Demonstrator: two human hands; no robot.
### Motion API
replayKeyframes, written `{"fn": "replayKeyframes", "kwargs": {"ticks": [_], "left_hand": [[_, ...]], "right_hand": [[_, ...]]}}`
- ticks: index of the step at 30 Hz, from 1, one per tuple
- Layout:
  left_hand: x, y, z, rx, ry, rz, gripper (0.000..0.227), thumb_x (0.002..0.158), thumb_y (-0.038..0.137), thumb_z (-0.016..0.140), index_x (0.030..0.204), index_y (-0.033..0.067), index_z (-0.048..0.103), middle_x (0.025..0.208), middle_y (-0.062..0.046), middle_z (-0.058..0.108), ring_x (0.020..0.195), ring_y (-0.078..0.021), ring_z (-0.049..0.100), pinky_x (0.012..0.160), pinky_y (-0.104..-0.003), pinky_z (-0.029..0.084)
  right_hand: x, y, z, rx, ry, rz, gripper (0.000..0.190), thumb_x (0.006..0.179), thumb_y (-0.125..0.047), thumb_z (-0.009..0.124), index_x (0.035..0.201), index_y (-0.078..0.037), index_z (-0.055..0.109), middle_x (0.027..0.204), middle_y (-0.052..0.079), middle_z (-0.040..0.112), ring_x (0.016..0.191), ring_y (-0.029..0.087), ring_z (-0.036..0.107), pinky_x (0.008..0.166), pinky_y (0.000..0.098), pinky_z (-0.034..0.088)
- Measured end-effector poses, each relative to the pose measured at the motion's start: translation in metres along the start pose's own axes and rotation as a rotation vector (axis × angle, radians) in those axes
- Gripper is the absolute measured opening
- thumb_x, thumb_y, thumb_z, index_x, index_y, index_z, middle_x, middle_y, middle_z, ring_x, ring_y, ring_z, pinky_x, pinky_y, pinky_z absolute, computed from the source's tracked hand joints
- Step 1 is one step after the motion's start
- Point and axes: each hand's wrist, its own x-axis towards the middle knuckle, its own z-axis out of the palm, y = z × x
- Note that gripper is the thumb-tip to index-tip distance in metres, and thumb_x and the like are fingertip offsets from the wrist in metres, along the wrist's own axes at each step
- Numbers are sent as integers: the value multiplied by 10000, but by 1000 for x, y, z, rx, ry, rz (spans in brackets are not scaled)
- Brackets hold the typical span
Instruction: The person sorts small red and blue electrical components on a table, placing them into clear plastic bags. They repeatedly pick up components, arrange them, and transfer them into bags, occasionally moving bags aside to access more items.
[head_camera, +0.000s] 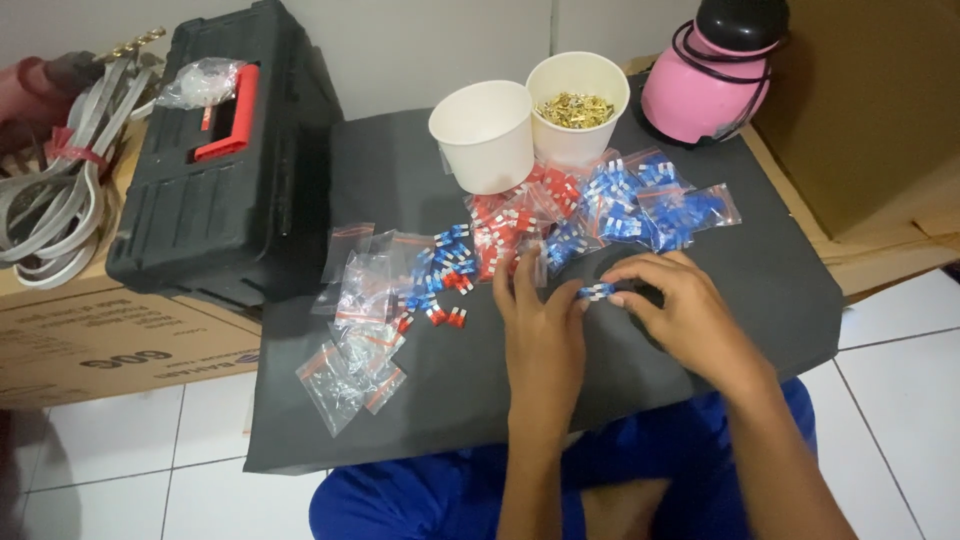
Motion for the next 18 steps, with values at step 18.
{"fn": "replayKeyframes", "kwargs": {"ticks": [18], "left_hand": [[-6,-46,-13,-167,196,161,369,805,-70,636,1134,72,722,1385,-214,568,1387,-493,463,1180,-621,321]], "right_hand": [[15,-39,18,81,48,-164,207,867,-24,747,1064,-78,774,1052,136,775,967,360,709,848,484,569]]}}
